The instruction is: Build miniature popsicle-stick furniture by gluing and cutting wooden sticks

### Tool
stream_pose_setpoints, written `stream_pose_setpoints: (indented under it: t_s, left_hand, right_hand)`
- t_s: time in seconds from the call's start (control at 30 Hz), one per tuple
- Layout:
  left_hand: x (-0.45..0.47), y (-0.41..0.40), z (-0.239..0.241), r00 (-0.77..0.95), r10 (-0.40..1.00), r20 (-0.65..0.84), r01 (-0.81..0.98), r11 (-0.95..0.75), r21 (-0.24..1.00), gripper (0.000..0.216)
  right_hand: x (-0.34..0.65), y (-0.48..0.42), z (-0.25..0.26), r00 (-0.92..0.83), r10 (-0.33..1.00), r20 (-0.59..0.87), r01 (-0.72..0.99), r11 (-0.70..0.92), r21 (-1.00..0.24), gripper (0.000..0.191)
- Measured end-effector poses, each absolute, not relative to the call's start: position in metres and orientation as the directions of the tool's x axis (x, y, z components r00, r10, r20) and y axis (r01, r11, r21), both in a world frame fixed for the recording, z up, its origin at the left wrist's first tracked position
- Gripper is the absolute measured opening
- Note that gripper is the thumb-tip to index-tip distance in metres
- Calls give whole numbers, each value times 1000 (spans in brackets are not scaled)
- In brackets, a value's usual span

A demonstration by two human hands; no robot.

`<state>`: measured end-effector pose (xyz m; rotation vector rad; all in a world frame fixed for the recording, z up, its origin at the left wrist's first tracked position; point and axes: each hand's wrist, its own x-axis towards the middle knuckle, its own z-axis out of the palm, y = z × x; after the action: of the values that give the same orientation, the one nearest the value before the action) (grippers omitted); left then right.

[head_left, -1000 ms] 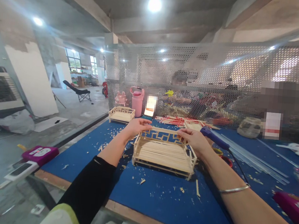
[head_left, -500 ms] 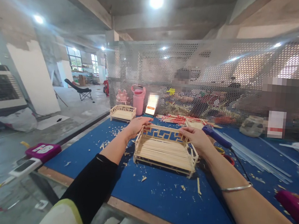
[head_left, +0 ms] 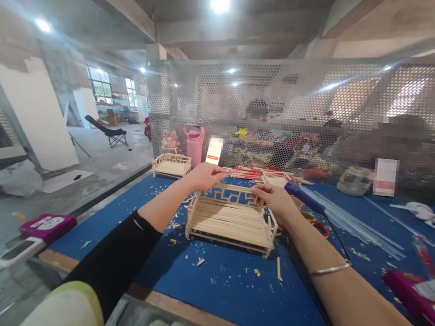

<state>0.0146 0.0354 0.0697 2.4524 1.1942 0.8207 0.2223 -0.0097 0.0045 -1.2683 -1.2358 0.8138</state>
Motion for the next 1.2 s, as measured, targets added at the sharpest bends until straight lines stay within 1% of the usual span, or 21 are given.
stream_pose_setpoints:
  t_s: [0.1, 0.17, 0.3, 0.37, 0.4, 0.43, 0.47, 0.5, 0.53, 0.57, 0.6, 0.67, 0.77, 0.87, 0.97, 1.07, 1.2]
  left_hand:
    - [28, 31, 78, 603, 763, 236, 707, -647, 286, 27]
    - [36, 29, 81, 642, 746, 177, 719, -666, 196, 25]
    - [42, 26, 83, 665, 734, 136, 727, -679, 107, 23]
    - [42, 26, 84, 666, 734, 131, 730, -678, 89, 22]
    - [41, 26, 84, 666, 734, 131, 730, -678, 88, 22]
    - [41, 26, 84, 665, 735, 135, 730, -677, 93, 22]
    - [41, 27, 83, 662, 735, 145, 728, -677, 107, 21]
    - [41, 27, 83, 657, 737, 160, 726, -675, 129, 20]
    - [41, 28, 82, 650, 738, 179, 722, -674, 156, 18]
    - [41, 29, 81, 644, 739, 197, 716, -673, 186, 16]
    - [41, 30, 80, 640, 739, 213, 707, -674, 214, 14]
    - [41, 32, 78, 635, 736, 237, 686, -677, 265, 12]
    - [41, 33, 77, 630, 733, 256, 655, -679, 331, 11]
    - [41, 32, 77, 618, 742, 262, 650, -669, 360, 9]
    - [41, 34, 79, 615, 752, 235, 679, -657, 326, 7]
    - [42, 38, 82, 620, 765, 175, 709, -642, 293, 7]
    - [45, 47, 87, 639, 766, 74, 723, -631, 282, 8]
  right_hand:
    - [221, -11, 5, 198, 955, 220, 179, 185, -966, 24]
    - [218, -12, 5, 193, 955, 226, 182, 191, -965, 24]
    - [216, -15, 11, 196, 951, 238, 191, 201, -961, 26]
    - [224, -17, 19, 256, 928, 269, 194, 224, -955, 32]
    - [231, -18, 23, 329, 894, 305, 202, 249, -947, 37]
    - [239, -20, 26, 426, 832, 355, 235, 277, -932, 42]
    - [248, -22, 29, 533, 741, 409, 298, 288, -910, 47]
    - [258, -24, 30, 622, 629, 466, 394, 263, -881, 48]
    - [267, -26, 30, 667, 534, 520, 507, 186, -841, 46]
    - [275, -29, 28, 676, 479, 560, 603, 77, -794, 43]
    - [281, -30, 26, 666, 465, 583, 674, -39, -738, 40]
    - [287, -32, 18, 638, 520, 568, 743, -221, -632, 39]
    - [284, -31, 9, 629, 586, 512, 764, -343, -546, 44]
    - [276, -31, 8, 632, 570, 525, 766, -354, -537, 43]
    - [271, -33, 10, 629, 537, 561, 771, -341, -538, 41]
    - [270, -34, 10, 622, 531, 575, 779, -347, -523, 40]
    - [271, -33, 8, 622, 529, 577, 780, -365, -508, 40]
